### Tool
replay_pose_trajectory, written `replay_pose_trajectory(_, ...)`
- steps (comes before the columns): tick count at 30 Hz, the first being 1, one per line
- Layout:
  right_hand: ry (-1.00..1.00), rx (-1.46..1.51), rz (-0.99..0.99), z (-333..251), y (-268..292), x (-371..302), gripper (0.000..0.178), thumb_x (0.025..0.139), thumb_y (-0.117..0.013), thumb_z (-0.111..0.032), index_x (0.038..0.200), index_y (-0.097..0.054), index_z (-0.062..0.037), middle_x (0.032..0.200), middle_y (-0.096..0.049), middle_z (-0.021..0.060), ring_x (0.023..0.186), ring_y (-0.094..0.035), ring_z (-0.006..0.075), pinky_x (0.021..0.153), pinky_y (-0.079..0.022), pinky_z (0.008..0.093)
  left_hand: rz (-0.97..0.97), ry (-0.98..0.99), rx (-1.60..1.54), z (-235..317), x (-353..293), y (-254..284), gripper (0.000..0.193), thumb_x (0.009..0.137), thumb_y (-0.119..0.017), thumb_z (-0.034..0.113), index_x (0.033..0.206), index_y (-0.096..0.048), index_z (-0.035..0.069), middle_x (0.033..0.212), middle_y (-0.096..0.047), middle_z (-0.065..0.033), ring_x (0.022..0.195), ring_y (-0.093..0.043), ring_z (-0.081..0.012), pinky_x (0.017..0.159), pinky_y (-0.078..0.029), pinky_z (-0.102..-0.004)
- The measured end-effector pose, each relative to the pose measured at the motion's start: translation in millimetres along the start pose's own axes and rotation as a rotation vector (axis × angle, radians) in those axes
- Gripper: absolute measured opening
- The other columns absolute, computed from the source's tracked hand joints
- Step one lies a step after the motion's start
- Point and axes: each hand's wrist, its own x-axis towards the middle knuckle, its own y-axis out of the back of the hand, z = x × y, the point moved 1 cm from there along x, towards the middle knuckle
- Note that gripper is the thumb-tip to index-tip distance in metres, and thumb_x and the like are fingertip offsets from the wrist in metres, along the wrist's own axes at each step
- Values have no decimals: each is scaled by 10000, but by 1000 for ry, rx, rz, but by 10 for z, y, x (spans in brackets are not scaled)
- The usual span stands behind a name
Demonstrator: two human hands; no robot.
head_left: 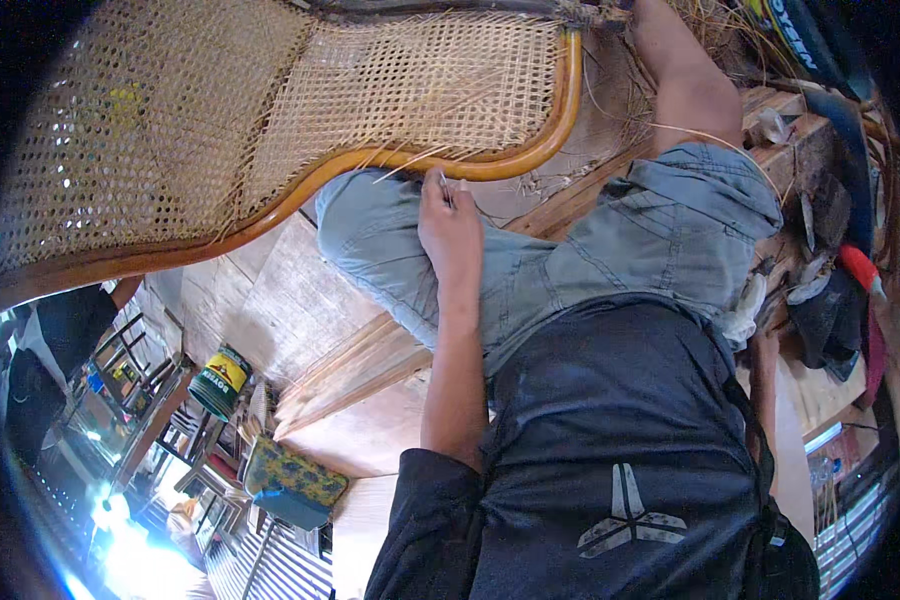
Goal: Repairing the rattan weaving of a wooden chair using specialized hand tools.
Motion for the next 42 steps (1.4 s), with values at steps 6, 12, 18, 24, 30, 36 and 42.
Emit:
replay_pose_trajectory(6, 120, 79, -58, 175, 432, 183, 298, 875, -479, -300, 928, -534, -12, 768, -504, 65, 663, -478, 183, 556, -397, 328, -8, -73, 93, -221, 84, -97, 339, 829, -535, 142, 1115, -533, -40, 1039, -585, -211, 949, -568, -318, 836, -434, -348)
replay_pose_trajectory(12, 54, 61, 64, -321, -31, -32, 312, 883, -486, -322, 976, -562, -34, 744, -541, 57, 655, -518, 158, 543, -422, 324, -24, -78, 86, -121, 89, -154, 334, 821, -561, 135, 1098, -546, -52, 984, -585, -207, 895, -575, -306, 798, -448, -353)
replay_pose_trajectory(18, 469, -396, -77, -203, -63, 414, 247, 864, -462, -193, 1000, -575, -20, 825, -620, 104, 741, -600, 251, 624, -460, 356, 11, -87, 32, -101, 52, -118, 287, 809, -562, 113, 1052, -547, -39, 904, -560, -188, 845, -546, -314, 744, -449, -375)
replay_pose_trajectory(24, 436, -320, -64, 13, 131, 633, 193, 783, -560, -216, 870, -628, -56, 728, -585, 46, 637, -561, 195, 564, -440, 343, 7, 49, 36, -52, 207, -186, 159, 794, -592, 101, 852, -552, -41, 850, -580, -141, 735, -550, -227, 707, -446, -320)
replay_pose_trajectory(30, -219, -342, -57, -976, 872, -498, 337, 772, -585, -415, 699, -533, -89, 518, -398, 9, 368, -360, 128, 341, -290, 287, 41, 204, -58, -59, 263, -223, 128, 773, -589, 103, 772, -542, -16, 690, -572, -90, 586, -519, -188, 591, -437, -312)
replay_pose_trajectory(36, 30, -300, -295, -2281, 871, -1129, 320, 759, -589, -237, 983, -592, -8, 609, -492, 4, 457, -445, 84, 407, -341, 249, 82, 197, -25, 12, 291, -259, 123, 770, -576, 106, 763, -545, -12, 660, -563, -86, 558, -504, -178, 562, -431, -319)
replay_pose_trajectory(42, 430, -26, -704, -3023, -303, -1543, 452, 717, -594, -266, 1072, -557, 11, 944, -609, 87, 686, -548, 119, 546, -424, 223, 69, 217, -11, -31, 295, -257, 129, 771, -584, 108, 754, -537, -12, 643, -545, -80, 550, -487, -161, 552, -424, -307)
